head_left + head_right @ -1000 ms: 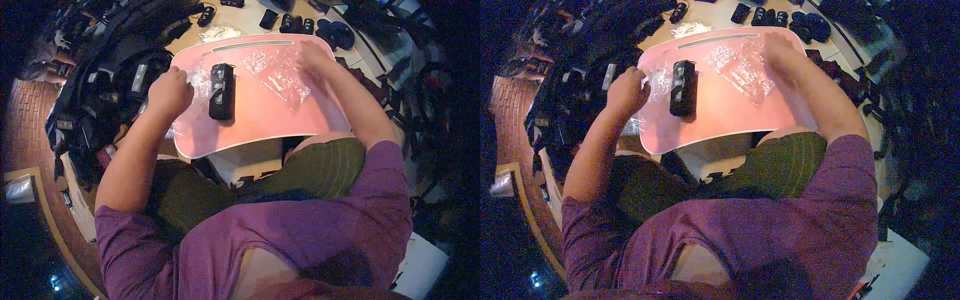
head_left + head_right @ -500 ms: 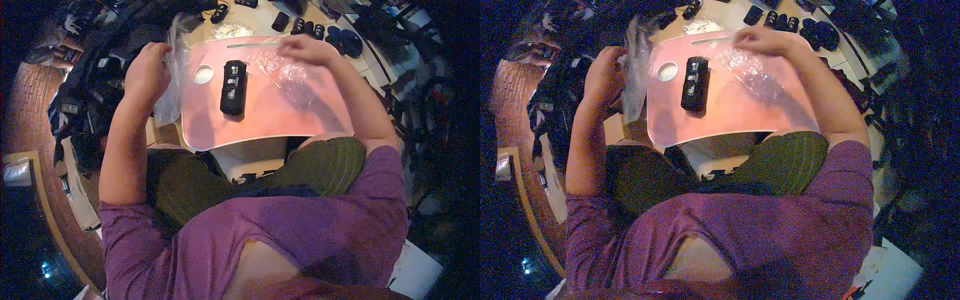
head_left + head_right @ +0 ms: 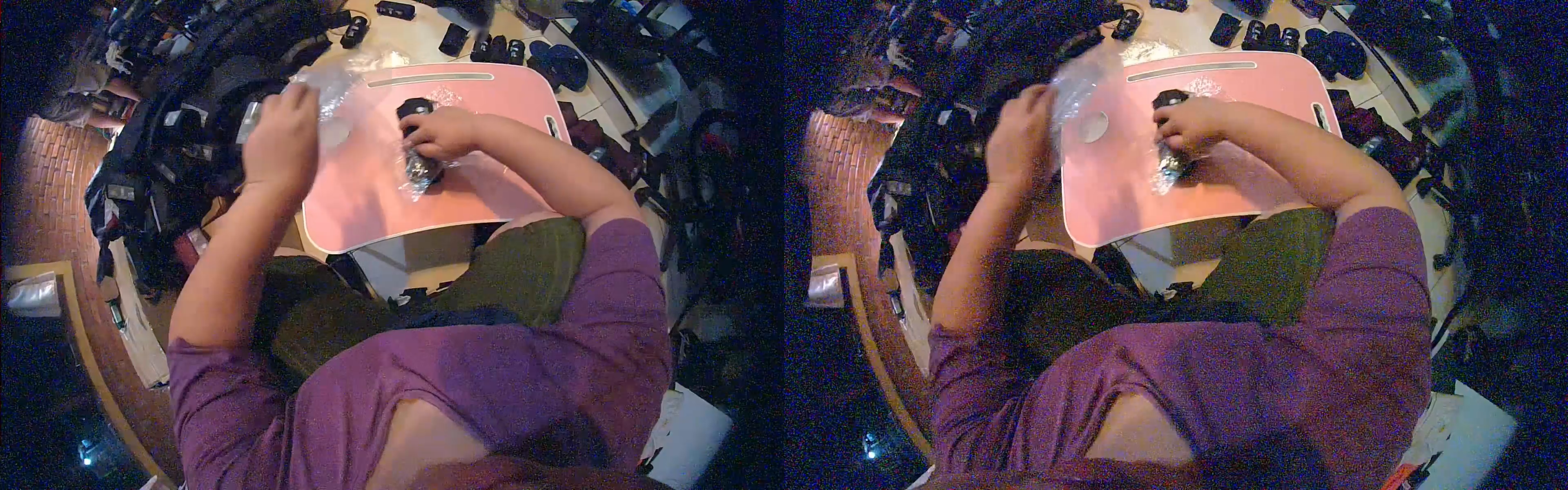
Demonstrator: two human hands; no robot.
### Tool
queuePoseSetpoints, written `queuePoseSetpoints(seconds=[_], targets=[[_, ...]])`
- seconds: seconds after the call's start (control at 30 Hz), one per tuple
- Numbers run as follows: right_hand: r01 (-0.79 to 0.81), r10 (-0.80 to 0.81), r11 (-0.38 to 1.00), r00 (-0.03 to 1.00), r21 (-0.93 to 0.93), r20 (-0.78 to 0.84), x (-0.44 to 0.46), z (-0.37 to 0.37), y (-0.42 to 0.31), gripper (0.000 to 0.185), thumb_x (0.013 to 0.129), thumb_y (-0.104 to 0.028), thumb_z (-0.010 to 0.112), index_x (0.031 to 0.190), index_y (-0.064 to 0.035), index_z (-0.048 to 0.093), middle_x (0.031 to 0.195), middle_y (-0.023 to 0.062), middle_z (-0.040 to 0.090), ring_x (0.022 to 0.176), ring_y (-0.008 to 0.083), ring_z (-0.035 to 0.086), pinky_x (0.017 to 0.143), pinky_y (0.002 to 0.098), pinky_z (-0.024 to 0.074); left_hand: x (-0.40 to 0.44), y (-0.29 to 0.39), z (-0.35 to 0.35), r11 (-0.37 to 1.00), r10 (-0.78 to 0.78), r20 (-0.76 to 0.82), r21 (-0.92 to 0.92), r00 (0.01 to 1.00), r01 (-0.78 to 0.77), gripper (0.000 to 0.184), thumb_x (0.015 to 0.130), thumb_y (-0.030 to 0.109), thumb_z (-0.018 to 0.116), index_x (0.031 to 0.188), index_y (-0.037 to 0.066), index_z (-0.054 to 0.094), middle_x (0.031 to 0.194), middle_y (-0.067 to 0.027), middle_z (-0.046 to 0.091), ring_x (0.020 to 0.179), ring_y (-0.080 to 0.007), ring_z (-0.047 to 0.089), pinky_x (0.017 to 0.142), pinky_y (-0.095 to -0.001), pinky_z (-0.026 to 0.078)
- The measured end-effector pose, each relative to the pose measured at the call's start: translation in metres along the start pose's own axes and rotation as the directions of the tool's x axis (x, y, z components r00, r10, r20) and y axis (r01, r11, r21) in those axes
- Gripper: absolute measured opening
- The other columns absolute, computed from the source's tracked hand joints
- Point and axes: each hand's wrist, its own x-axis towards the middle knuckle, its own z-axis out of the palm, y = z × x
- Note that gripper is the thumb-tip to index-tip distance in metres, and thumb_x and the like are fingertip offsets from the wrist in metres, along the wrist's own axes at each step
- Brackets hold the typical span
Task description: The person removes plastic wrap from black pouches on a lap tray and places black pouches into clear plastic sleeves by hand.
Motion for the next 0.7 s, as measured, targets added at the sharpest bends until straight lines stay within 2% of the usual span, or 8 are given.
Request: queuePoseSetpoints(seconds=[0.07,0.17,0.37,0.47,0.57,0.6,0.63,0.7], targets=[[-0.038,0.037,0.999,0.999,0.021,0.014,-0.025,-0.007,0.009,0.032,0.08,-0.027,0.045,0.104,-0.0162,0.062,0.124,0.009,0.046,0.093,0.0308,0.057,0.081,0.0411,0.0457,-0.003,0.011,0.029,0.999,0.011,0.06,-0.043,0.998,-0.008,0.023,0.075,0.003,0.05,0.099,0.003,0.052,0.1,-0.0112,0.051,0.088,-0.0265,0.056,0.069,-0.034,0.052],[-0.079,0.078,0.995,0.997,0.061,0.019,-0.058,-0.015,0.022,0.032,0.08,-0.027,0.045,0.105,-0.0169,0.062,0.126,0.0077,0.046,0.096,0.0294,0.056,0.082,0.0401,0.0456,0.0,0.027,0.04,0.99,-0.042,0.394,-0.107,0.918,0.091,0.018,0.074,0.0,0.053,0.092,-0.001,0.051,0.099,-0.0163,0.05,0.081,-0.031,0.06,0.066,-0.0381,0.052],[-0.085,0.086,0.992,0.996,0.091,-0.002,-0.095,-0.02,0.031,0.03,0.08,-0.024,0.047,0.105,-0.0171,0.063,0.132,0.006,0.041,0.098,0.0269,0.056,0.083,0.0394,0.0454,0.0,0.043,0.068,0.977,-0.001,0.617,-0.166,0.787,0.132,0.02,0.07,-0.001,0.055,0.09,-0.004,0.054,0.103,-0.0236,0.049,0.086,-0.0339,0.06,0.069,-0.0386,0.051],[-0.169,0.175,0.983,0.981,0.072,-0.088,-0.102,-0.033,0.031,0.029,0.08,-0.023,0.049,0.103,-0.0147,0.063,0.123,0.0085,0.05,0.094,0.0263,0.058,0.08,0.0381,0.0459,0.003,0.048,0.088,0.973,0.0,0.698,-0.165,0.716,0.162,0.023,0.07,0.002,0.056,0.092,-0.005,0.055,0.104,-0.0255,0.049,0.087,-0.0356,0.059,0.074,-0.0385,0.05],[-0.302,0.382,0.886,0.905,0.352,-0.186,-0.097,-0.048,0.023,0.028,0.08,-0.026,0.054,0.097,-0.0055,0.062,0.083,0.0079,0.064,0.076,0.0254,0.06,0.071,0.0332,0.0469,-0.004,0.048,0.117,0.944,0.006,0.672,-0.249,0.741,0.218,0.028,0.072,0.012,0.057,0.094,-0.006,0.056,0.103,-0.0268,0.052,0.089,-0.0377,0.058,0.079,-0.0395,0.048],[-0.303,0.385,0.886,0.903,0.351,-0.192,-0.094,-0.045,0.021,0.028,0.08,-0.026,0.054,0.097,-0.0055,0.062,0.083,0.0079,0.064,0.076,0.0254,0.06,0.071,0.0332,0.0469,-0.002,0.048,0.118,0.91,0.006,0.612,-0.331,0.791,0.249,0.033,0.073,0.019,0.057,0.096,-0.005,0.057,0.102,-0.0273,0.054,0.09,-0.0386,0.057,0.081,-0.0403,0.047],[-0.282,0.453,0.809,0.858,0.515,-0.243,-0.09,-0.038,0.023,0.027,0.081,-0.027,0.055,0.095,-0.0039,0.062,0.079,0.0071,0.063,0.071,0.0212,0.059,0.068,0.0315,0.0468,0.004,0.045,0.119,0.913,0.008,0.607,-0.328,0.795,0.241,0.033,0.073,0.019,0.057,0.096,-0.005,0.057,0.102,-0.0273,0.054,0.09,-0.0386,0.057,0.081,-0.0403,0.047],[-0.218,0.59,0.587,0.774,0.78,-0.228,-0.081,-0.035,0.017,0.028,0.081,-0.029,0.059,0.089,-0.0013,0.061,0.071,0.004,0.058,0.065,0.0104,0.053,0.059,0.027,0.0452,0.018,0.035,0.116,0.731,0.22,0.783,-0.527,0.582,0.433,0.038,0.082,0.028,0.047,0.105,-0.001,0.057,0.102,-0.0277,0.057,0.091,-0.0388,0.056,0.082,-0.0423,0.044]])
